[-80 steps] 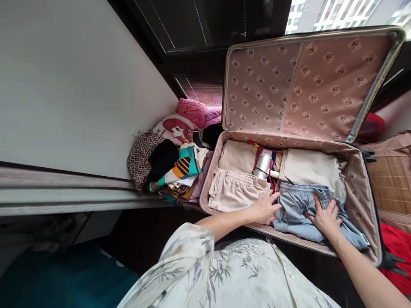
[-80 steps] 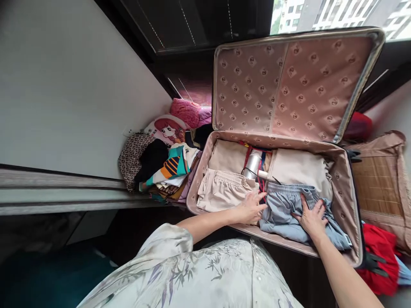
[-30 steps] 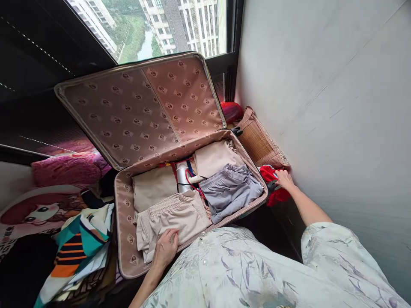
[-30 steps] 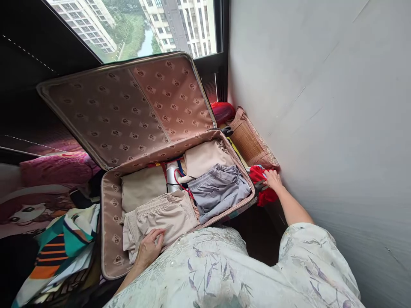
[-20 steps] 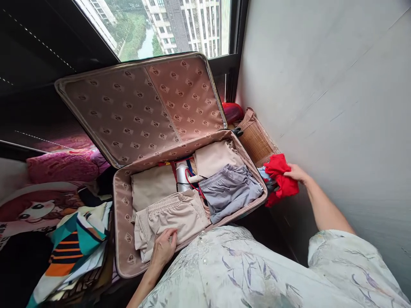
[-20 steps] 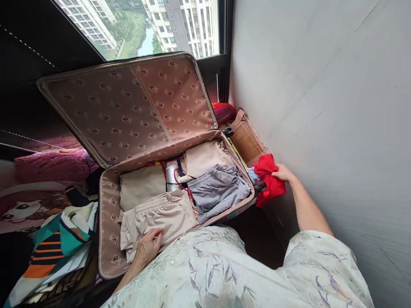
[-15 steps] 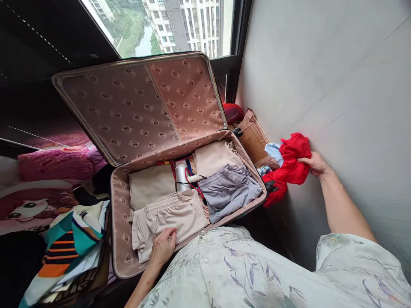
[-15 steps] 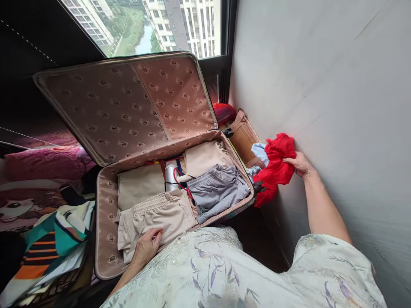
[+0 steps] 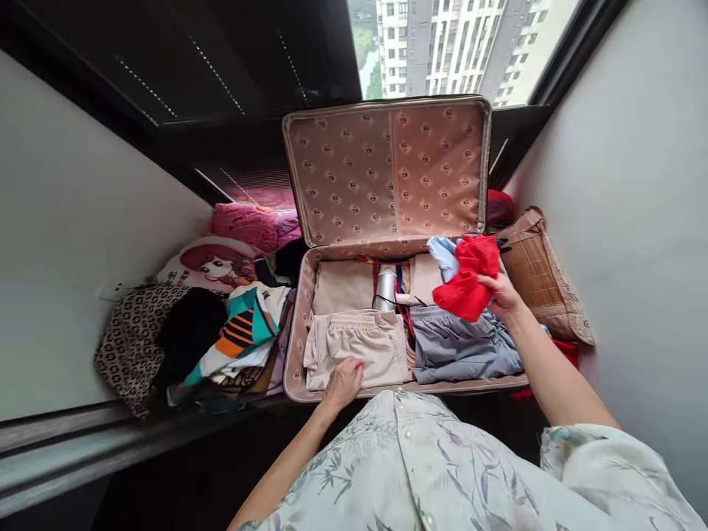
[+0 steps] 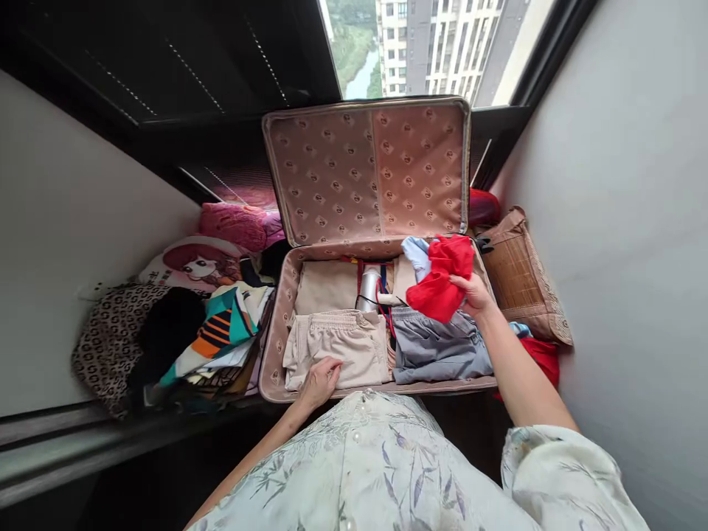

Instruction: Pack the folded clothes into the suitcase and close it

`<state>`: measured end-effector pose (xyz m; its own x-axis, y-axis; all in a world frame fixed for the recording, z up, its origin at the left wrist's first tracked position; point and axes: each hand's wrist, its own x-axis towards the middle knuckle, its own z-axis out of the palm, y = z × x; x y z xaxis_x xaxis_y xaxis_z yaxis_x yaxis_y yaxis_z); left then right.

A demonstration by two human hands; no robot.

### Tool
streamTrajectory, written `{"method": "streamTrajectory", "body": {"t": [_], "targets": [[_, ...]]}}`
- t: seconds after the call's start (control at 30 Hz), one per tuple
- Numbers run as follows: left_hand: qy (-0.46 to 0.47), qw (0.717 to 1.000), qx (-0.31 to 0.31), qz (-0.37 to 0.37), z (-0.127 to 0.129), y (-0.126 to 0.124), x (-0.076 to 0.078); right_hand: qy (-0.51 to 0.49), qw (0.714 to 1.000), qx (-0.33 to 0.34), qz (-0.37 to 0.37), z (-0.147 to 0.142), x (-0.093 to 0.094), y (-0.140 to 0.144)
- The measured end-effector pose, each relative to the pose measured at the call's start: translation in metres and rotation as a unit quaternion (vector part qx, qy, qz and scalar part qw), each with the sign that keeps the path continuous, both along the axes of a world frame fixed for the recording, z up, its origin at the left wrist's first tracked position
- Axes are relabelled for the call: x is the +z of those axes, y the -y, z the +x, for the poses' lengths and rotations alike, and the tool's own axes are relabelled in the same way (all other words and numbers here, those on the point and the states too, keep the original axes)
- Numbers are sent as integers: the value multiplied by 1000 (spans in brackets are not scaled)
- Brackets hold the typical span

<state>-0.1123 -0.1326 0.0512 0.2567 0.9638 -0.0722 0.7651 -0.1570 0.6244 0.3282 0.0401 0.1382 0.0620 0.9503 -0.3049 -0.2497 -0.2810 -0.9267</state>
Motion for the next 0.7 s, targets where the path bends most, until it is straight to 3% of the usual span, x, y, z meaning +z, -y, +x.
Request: {"method": "streamTrajectory", "body": {"t": [0.13,0.23,0.3,0.37,0.43,0.5,0.57,0.7], "targets": [[7,1000,0,3,0,2,0,140,986,85,6,-71,-32,-47],[14,1000,6,-1,-1,3,1,251,964,89,-2,-124,-62,-63],[22,1000,13,-4,-1,4,1,372,922,108,-6,-155,-83,-63],[29,999,18,-8,-1,6,2,511,846,154,-10,-179,-105,-59],[32,999,18,-13,-1,6,4,590,781,205,-15,-193,-122,-57],[33,999,15,-21,-1,6,5,622,746,237,-26,-197,-135,-58],[32,999,11,-30,-1,6,7,630,733,253,-42,-196,-142,-64],[26,999,1,-40,-2,5,7,608,748,262,-56,-193,-143,-78]]}}
